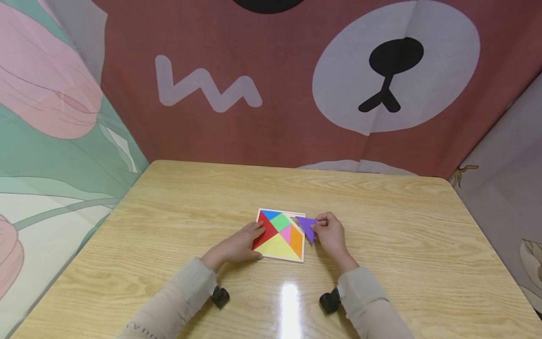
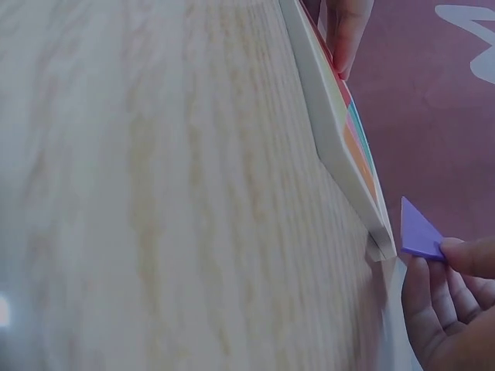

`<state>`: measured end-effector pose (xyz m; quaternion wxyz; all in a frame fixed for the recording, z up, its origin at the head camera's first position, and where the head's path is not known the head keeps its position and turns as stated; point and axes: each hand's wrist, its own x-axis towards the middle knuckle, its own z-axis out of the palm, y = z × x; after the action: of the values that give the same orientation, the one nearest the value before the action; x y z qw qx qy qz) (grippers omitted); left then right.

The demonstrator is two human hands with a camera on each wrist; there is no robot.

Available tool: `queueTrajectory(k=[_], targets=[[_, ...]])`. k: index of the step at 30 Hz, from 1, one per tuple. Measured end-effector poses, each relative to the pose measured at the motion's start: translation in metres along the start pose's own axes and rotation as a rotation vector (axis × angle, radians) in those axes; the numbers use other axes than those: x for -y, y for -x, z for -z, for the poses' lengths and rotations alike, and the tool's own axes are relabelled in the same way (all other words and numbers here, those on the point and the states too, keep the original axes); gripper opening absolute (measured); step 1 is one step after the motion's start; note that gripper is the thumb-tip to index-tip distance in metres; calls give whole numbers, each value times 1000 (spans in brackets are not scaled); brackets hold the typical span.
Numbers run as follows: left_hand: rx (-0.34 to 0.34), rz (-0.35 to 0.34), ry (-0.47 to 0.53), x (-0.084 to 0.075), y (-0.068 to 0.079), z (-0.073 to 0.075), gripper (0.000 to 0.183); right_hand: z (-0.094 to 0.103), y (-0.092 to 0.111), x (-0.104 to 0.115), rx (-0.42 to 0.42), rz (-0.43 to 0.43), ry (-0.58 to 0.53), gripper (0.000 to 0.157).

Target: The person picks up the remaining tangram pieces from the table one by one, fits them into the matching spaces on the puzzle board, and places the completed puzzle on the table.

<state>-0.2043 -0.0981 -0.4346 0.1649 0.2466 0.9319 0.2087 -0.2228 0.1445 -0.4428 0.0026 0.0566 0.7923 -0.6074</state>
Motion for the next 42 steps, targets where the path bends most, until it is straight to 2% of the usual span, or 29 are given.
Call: queueTrajectory(k=[8,18,26,34,42], targets=[[1,-3,-1,0,0,0,68,-4,-4,1,3,-48,14,20],[4,1,1,1,1,0,68,-9,-5,2,-6,-54,11,19],[2,0,1,1,0,0,68,-11,-8,-4,-3,17,-23,14],[2,-3,-4,1,0,0,68,-16,-10,5,0,-56,34,17],[3,-7,-9,2,0,0,68,-18,-15,1,0,-27,49,17]])
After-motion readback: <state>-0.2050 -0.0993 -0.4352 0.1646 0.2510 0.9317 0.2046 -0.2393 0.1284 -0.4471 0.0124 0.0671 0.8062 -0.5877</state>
